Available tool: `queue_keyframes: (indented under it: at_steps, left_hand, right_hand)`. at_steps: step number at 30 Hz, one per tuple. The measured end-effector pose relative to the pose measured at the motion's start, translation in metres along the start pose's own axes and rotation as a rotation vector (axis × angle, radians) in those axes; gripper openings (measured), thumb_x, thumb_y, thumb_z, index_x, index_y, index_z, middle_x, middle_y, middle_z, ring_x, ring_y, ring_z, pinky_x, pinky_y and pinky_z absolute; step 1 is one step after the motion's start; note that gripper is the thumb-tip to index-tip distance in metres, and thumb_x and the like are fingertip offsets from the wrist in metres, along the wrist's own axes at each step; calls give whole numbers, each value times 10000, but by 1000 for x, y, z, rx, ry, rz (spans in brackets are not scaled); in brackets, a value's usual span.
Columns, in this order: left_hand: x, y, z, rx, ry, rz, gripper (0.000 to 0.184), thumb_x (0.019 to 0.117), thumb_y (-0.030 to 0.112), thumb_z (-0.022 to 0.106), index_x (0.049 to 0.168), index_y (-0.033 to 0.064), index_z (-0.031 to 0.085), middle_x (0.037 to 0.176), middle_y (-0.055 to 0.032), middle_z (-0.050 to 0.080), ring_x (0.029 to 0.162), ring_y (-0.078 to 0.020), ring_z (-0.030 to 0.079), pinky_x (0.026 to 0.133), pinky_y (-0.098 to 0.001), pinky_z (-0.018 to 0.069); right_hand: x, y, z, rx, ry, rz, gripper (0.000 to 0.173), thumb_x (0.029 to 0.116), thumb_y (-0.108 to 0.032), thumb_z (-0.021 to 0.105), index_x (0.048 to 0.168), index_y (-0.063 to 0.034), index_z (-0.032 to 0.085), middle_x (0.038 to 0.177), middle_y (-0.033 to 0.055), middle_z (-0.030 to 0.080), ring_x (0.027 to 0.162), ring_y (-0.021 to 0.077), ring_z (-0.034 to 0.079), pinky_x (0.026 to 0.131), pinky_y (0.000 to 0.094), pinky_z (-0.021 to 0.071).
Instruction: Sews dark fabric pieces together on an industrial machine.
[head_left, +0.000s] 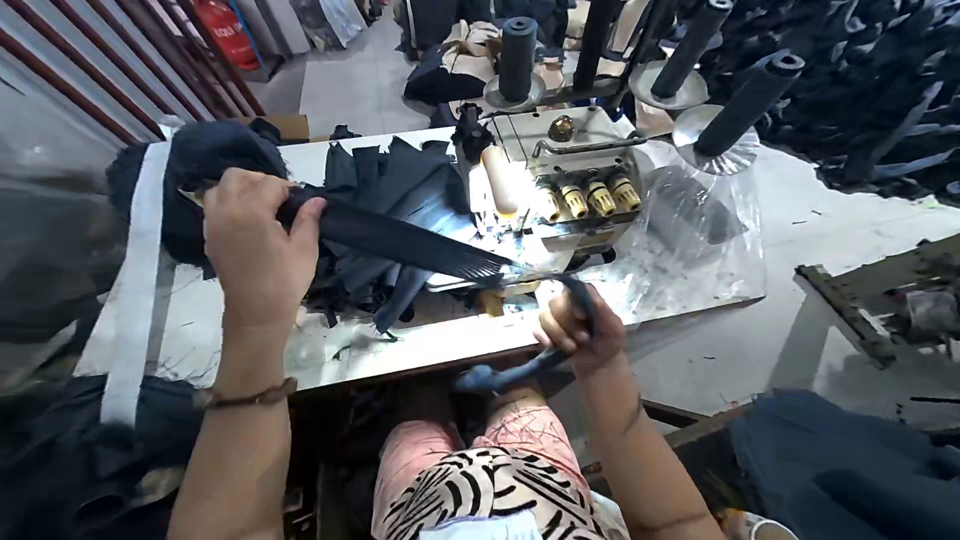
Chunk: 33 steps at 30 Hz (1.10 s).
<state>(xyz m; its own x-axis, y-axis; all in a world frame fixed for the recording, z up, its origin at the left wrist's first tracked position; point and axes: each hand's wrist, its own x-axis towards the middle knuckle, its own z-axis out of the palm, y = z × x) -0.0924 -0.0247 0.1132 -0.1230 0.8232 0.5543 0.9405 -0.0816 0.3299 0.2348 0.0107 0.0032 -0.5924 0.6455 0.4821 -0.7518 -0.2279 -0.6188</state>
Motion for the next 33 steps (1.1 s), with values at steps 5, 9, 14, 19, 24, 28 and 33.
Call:
queue_keyframes:
  at_steps: [5,9,14,19,24,28,33]
  left_hand:
    - [-28,18,74,-72,-219,339,315,1002,84,561,1285,-11,661,1398,-212,611,1343,-403,543,1150,-596,380]
    - [-54,42,110,-99,-276,505,323,1015,181,548,1253,18,692,1260,-161,697,1206,-341,656,1093,-530,462]
    - [-55,62,102,-32,-263,474,347,1000,261,594,1219,18,708,1223,-170,702,1181,-361,656,1072,-542,470]
    - [-57,66,113,-49,-212,517,376,979,321,611,1197,38,728,1331,-157,672,1269,-351,618,1137,-603,382]
    - [-54,69,120,-98,-240,470,406,995,303,603,1276,19,679,1337,-164,656,1277,-331,604,1107,-464,457]
    - [-40,68,123,-133,-267,448,372,999,299,606,1224,16,693,1288,-163,672,1273,-321,600,1110,-452,457]
    - [-14,55,122,-216,-322,449,475,1030,394,535,1339,54,656,1362,-135,649,1328,-286,570,1145,-474,417]
  right_hand:
    - [0,31,-32,17,556,184,369,1045,-246,380,831,-138,660,645,-48,612,576,52,605,628,226,559]
    - [-9,30,-53,186,507,97,302,1052,-337,497,927,-154,702,692,-63,612,572,46,595,585,205,542]
    - [-4,19,-64,359,391,54,231,1027,-316,553,955,-148,695,675,-62,596,563,46,592,554,196,521]
    - [0,26,-69,425,408,-37,224,1048,-270,509,957,-134,661,665,-55,586,547,45,575,542,182,495]
    - [7,26,-67,412,459,-86,299,1088,-293,406,1006,-136,647,657,-48,568,536,53,555,544,193,493]
    - [13,25,-62,366,494,-66,345,1090,-320,394,1016,-119,664,652,-51,577,534,44,566,562,190,519]
    - [8,32,-47,178,573,46,451,1111,-352,283,922,-165,648,618,-63,566,542,45,589,568,199,545]
